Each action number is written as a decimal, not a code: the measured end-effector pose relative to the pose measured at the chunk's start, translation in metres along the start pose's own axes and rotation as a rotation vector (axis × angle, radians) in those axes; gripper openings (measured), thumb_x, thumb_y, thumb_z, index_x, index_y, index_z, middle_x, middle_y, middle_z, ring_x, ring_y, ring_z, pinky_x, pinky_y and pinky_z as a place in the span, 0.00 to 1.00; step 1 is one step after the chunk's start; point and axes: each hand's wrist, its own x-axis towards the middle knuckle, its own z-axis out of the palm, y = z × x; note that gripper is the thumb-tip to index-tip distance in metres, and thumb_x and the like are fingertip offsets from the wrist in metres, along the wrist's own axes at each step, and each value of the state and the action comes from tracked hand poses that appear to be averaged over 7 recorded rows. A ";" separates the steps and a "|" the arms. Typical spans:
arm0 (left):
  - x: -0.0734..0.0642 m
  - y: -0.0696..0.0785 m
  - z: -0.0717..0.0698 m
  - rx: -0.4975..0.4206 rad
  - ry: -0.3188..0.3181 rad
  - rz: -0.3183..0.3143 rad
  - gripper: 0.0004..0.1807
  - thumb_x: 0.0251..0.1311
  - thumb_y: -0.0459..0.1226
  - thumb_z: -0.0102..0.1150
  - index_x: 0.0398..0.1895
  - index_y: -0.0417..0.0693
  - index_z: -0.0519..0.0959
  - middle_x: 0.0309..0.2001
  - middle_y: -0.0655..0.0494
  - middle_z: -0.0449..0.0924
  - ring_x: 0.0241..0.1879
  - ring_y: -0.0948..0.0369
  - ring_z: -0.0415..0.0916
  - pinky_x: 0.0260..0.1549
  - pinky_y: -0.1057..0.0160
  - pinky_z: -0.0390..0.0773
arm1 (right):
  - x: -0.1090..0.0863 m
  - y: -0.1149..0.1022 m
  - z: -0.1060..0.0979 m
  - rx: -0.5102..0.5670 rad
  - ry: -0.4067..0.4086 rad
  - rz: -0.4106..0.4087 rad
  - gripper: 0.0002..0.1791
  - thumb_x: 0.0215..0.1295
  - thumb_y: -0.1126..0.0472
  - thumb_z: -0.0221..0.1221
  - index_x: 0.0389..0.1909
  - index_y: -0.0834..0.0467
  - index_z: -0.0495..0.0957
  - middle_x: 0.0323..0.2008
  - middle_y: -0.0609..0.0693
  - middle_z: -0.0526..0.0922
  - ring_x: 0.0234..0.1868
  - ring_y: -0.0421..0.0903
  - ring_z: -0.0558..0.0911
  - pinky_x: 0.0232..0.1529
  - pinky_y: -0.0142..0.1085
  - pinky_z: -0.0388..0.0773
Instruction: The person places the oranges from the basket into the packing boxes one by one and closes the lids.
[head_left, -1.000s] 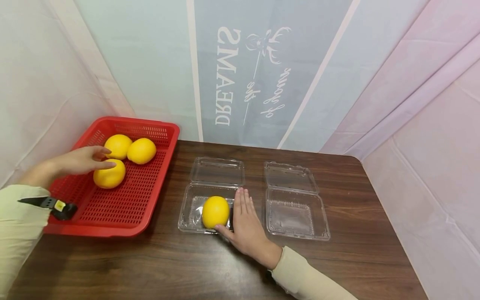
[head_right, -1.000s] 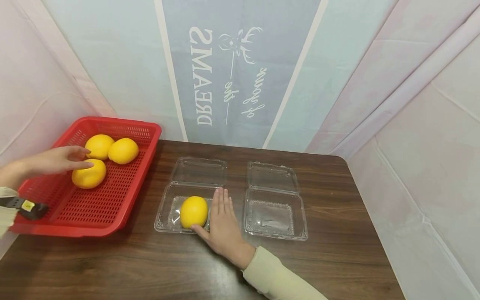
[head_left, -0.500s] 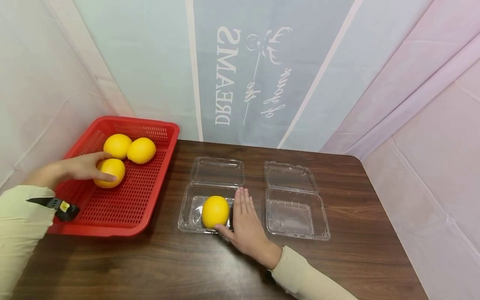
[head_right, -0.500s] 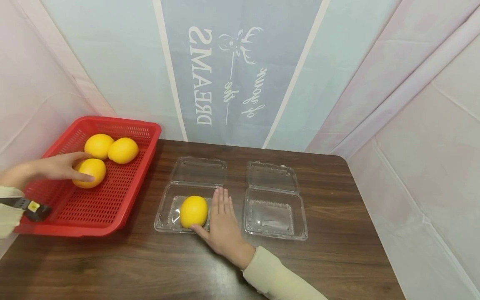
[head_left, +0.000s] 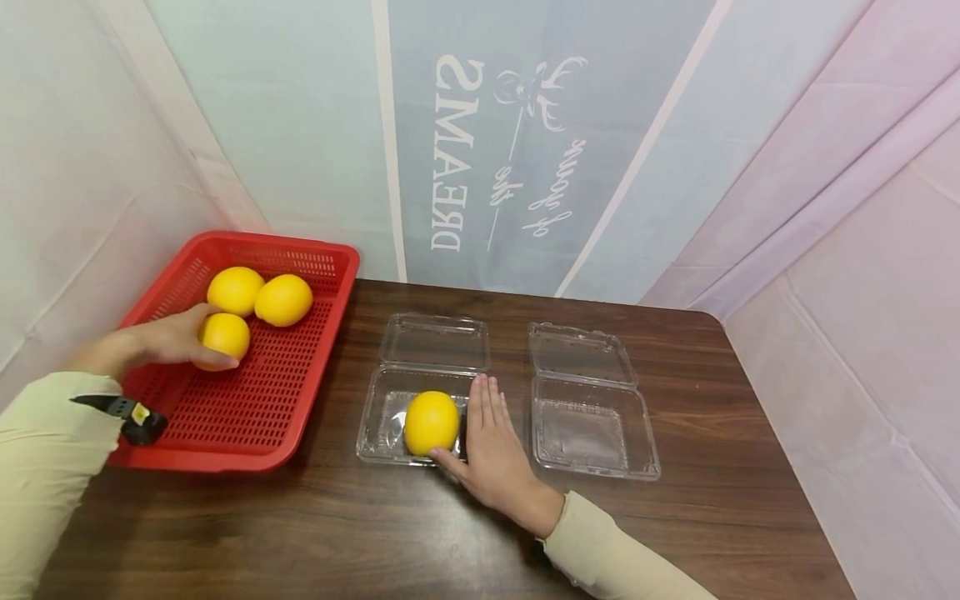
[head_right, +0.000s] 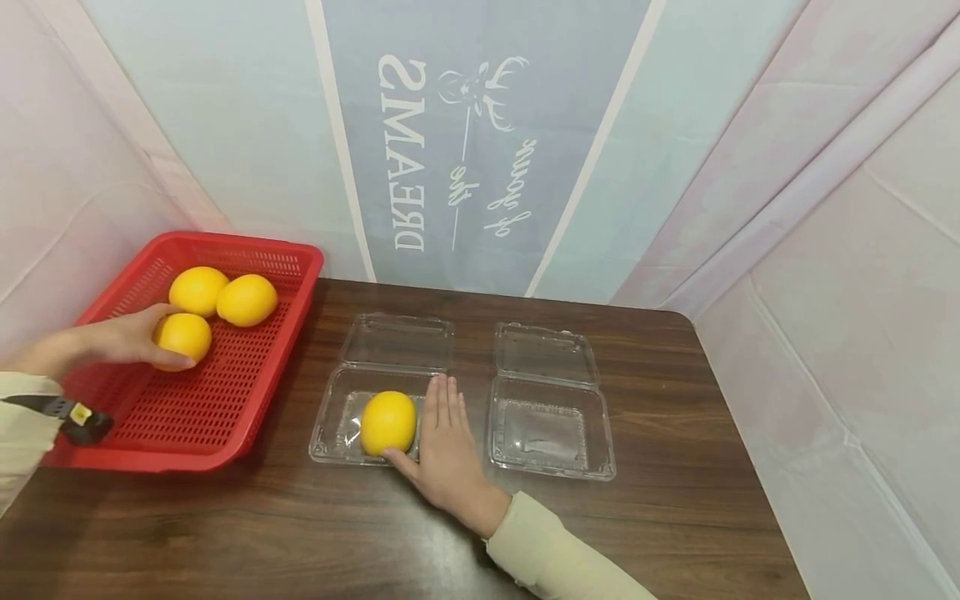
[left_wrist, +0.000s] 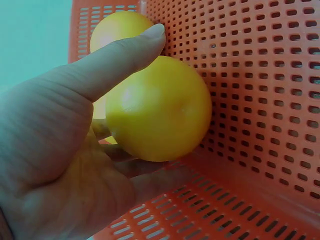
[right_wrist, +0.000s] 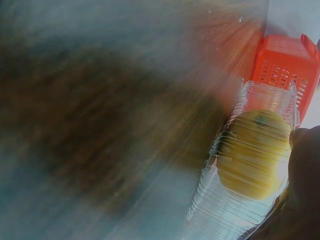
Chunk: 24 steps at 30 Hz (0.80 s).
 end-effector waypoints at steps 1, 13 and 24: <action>0.000 -0.001 0.001 -0.007 0.002 0.000 0.57 0.57 0.50 0.73 0.69 0.20 0.47 0.57 0.23 0.63 0.51 0.35 0.67 0.51 0.32 0.70 | 0.000 0.000 0.000 -0.001 -0.003 0.001 0.61 0.69 0.31 0.54 0.77 0.76 0.39 0.77 0.74 0.43 0.79 0.64 0.44 0.76 0.54 0.47; 0.006 -0.002 0.008 -0.043 0.027 -0.015 0.56 0.54 0.45 0.76 0.63 0.19 0.44 0.52 0.24 0.61 0.49 0.35 0.66 0.49 0.37 0.70 | 0.001 0.000 -0.002 -0.005 -0.031 0.021 0.61 0.70 0.30 0.53 0.77 0.75 0.38 0.77 0.73 0.42 0.80 0.62 0.42 0.77 0.52 0.44; 0.008 -0.003 0.013 -0.012 0.051 -0.027 0.59 0.49 0.43 0.79 0.61 0.18 0.42 0.49 0.22 0.60 0.48 0.33 0.64 0.50 0.35 0.68 | 0.001 -0.001 -0.002 -0.008 -0.040 0.027 0.61 0.70 0.30 0.53 0.77 0.75 0.37 0.78 0.73 0.41 0.80 0.62 0.42 0.77 0.52 0.44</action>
